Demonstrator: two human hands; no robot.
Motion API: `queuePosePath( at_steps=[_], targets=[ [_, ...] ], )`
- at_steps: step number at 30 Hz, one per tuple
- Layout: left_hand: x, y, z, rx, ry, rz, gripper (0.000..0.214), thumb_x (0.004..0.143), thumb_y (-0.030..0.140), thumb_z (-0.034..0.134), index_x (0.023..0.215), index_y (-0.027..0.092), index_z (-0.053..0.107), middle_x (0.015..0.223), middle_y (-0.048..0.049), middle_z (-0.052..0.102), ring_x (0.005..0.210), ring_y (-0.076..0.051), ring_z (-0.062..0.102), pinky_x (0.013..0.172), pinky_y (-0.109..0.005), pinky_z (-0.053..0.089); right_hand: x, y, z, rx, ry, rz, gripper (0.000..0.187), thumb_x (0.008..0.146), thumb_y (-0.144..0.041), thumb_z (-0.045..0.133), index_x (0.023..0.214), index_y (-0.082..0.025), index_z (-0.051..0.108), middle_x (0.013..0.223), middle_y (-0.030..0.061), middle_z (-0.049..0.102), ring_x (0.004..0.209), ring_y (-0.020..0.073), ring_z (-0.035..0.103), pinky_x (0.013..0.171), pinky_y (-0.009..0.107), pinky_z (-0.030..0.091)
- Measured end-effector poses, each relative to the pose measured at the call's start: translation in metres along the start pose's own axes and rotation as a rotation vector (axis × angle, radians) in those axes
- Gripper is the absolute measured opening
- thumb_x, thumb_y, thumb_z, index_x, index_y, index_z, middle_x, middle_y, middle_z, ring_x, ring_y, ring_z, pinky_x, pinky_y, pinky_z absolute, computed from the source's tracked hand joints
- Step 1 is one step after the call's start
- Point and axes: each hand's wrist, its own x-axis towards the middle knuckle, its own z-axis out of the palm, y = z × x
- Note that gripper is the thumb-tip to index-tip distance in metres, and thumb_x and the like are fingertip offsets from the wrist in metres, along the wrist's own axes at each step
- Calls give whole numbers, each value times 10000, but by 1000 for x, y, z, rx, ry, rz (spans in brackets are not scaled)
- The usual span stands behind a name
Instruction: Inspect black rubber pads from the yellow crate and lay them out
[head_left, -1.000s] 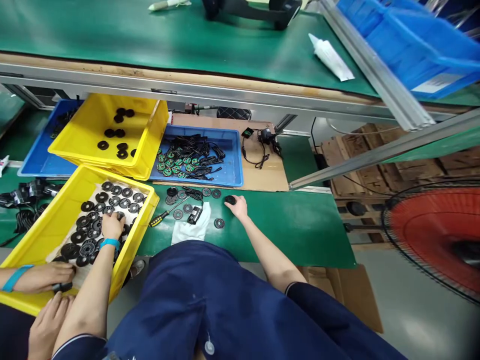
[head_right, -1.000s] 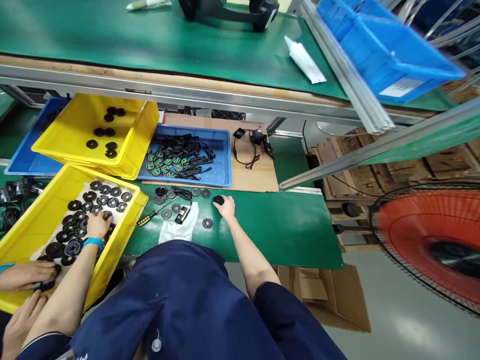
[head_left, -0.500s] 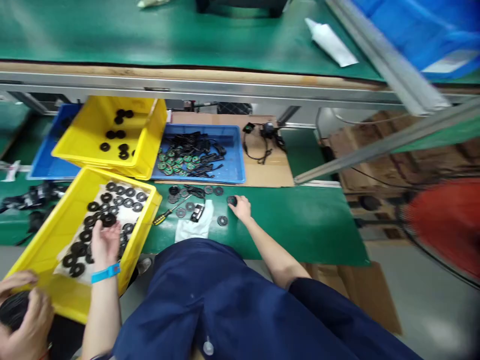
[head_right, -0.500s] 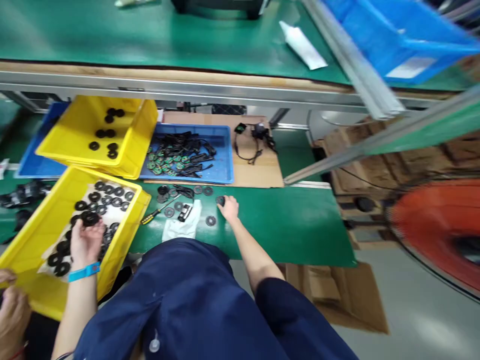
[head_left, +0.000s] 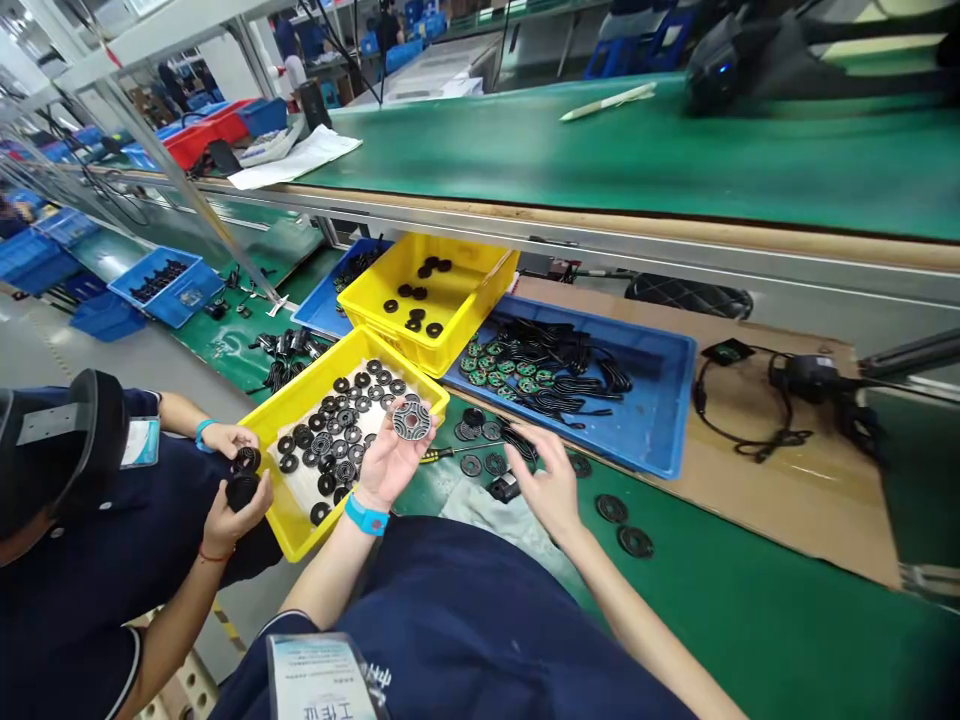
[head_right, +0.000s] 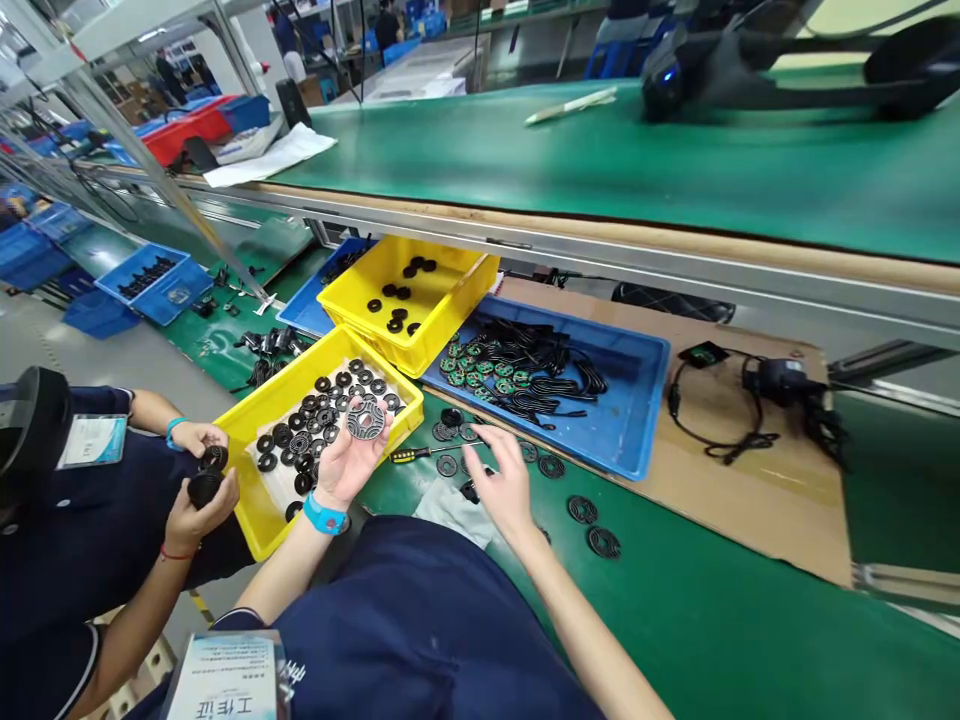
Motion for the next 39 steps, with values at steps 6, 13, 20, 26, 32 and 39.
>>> queuePosePath(
  at_steps=[6,13,20,26,32,39],
  targets=[
    [-6,-11,12,34,-21,3,380,934,297,649,1293,402,581,1411,49,543,1315,-150,521,1176,-293,351,35,-85,22,262,-186,-149,593,829,-238,767,1371,-245,525,1278,71,552,1207,176,522,1051,345,440],
    [-21,-25,24,60,186,5,532,823,181,730,1251,263,425,1260,-24,564,1198,-156,581,1086,-300,441,28,-88,33,447,-276,-45,471,863,-270,740,1305,-240,581,1248,60,544,1220,142,506,1074,294,423],
    [-21,-31,34,108,306,-11,468,811,147,741,1154,277,450,1197,-18,537,1161,-117,561,1050,-264,451,21,-74,32,648,-408,181,401,908,-323,683,1273,-177,602,1265,106,539,1231,193,542,1072,354,445],
    [-21,-40,38,54,384,-56,565,781,194,795,1174,206,390,1216,-58,513,1136,-127,562,997,-246,455,19,-67,30,698,-457,301,384,904,-369,679,1220,-158,625,1236,115,554,1188,191,559,1044,337,463],
    [-29,-42,38,35,395,-83,475,854,208,744,1155,177,378,1167,-44,501,1018,-86,557,905,-233,477,18,-62,17,798,-574,307,424,913,-354,671,1299,-187,612,1320,123,523,1274,215,512,1116,397,407],
    [-34,-47,33,-30,369,-119,457,869,166,713,1162,182,363,1199,-61,502,1040,-104,570,868,-244,488,12,-57,12,766,-587,315,456,899,-337,682,1326,-197,600,1334,115,510,1278,210,514,1104,351,418]
  ],
)
